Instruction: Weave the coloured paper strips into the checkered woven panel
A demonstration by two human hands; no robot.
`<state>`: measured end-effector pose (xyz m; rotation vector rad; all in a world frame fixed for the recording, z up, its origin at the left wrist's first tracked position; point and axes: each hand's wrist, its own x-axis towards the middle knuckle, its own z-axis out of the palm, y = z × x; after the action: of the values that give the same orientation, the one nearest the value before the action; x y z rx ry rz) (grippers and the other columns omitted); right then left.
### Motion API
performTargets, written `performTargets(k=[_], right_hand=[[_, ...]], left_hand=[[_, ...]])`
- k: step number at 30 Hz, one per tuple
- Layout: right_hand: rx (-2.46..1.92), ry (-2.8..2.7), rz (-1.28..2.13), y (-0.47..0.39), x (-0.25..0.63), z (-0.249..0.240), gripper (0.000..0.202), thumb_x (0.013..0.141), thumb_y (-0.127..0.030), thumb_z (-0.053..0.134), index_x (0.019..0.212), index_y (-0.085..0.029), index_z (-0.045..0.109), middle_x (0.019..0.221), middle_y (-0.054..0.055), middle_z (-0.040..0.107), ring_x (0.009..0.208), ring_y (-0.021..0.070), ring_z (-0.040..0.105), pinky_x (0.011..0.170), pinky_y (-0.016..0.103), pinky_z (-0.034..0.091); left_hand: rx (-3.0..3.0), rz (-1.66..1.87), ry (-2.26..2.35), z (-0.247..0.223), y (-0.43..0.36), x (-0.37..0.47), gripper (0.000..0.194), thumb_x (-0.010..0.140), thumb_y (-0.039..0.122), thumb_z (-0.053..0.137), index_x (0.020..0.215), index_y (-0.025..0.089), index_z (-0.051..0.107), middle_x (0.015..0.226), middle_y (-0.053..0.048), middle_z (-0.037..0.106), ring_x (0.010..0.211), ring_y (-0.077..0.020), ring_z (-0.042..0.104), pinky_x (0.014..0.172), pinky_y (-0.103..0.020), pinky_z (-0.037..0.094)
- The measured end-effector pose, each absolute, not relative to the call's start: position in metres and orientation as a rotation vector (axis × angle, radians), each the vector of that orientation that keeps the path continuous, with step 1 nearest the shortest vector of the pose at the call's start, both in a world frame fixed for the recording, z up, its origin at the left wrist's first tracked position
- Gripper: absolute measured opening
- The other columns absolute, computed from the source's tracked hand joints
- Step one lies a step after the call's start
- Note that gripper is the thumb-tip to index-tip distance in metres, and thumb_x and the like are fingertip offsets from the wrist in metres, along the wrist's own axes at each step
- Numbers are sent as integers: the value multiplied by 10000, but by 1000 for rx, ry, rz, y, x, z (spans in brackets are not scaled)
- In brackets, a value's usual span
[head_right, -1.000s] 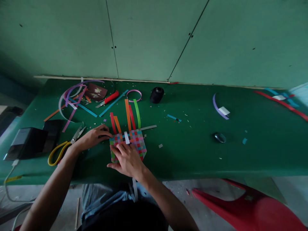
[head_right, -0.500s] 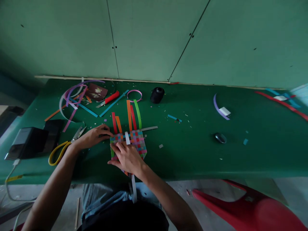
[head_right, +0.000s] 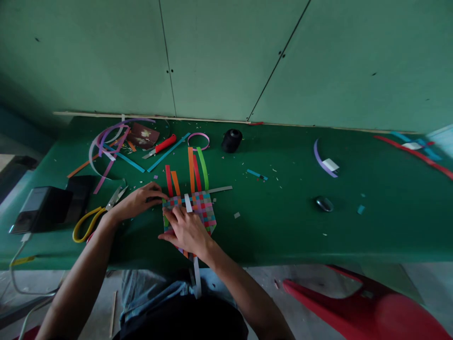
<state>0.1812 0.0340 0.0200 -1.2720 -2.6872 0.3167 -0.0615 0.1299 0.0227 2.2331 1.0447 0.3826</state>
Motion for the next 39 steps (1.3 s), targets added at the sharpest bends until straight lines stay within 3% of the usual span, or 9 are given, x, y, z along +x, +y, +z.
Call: performTargets(k=[6,11,16,21,25,32,39], right_hand=[[-1253,-2668,357,31,187,12,775,1029,-749,387,1566,-196,473,1278,164,623,1077,276,641,767,372,561],[-1264,-2669,336,32,186,11,766,1022,-756,401,1557,-214,482,1286,161,620,1070,274,645,742,351,548],[-1274,-2623,365,32,188,9,753,1057,-701,387,1575,-156,434,1268,166,632,1057,268,653,766,358,564],[-1299,-2630,351,32,185,12,654,1056,-654,465,1526,-201,497,1258,140,630,1036,257,660,757,348,559],[-1328,-2630,328,34,180,15,661,1038,-665,499,1513,-206,519,1260,142,623,1037,261,656,713,332,544],[-1280,-2590,404,34,186,10,611,1062,-633,473,1509,-221,534,1251,130,619,980,231,656,720,328,536],[-1336,-2593,384,35,183,11,582,1065,-642,455,1472,-242,573,1263,123,622,931,212,666,673,302,507]], left_hand=[[2201,457,1119,19,128,-60,286,1062,378,533,1235,310,750,1175,-55,609,974,-184,680,925,-340,549],[2258,453,1117,17,126,-58,294,1045,312,559,1263,367,748,1231,-46,616,1008,-183,684,924,-325,543],[2212,611,1162,13,125,-56,260,1021,228,561,1171,278,767,1136,-48,655,966,-175,685,878,-296,552],[2246,648,1266,10,118,-49,284,1003,193,567,1205,268,752,1143,-53,665,905,-165,692,822,-290,561],[2360,608,1194,7,117,-51,306,1015,221,576,1249,317,748,1183,-52,668,966,-183,694,839,-306,571],[2256,819,1276,-4,120,-55,283,1031,216,540,1186,255,773,1082,-58,671,941,-174,694,867,-310,581],[2292,773,1220,6,108,-48,372,991,171,531,1262,288,757,1141,-67,623,939,-161,658,857,-302,568]])
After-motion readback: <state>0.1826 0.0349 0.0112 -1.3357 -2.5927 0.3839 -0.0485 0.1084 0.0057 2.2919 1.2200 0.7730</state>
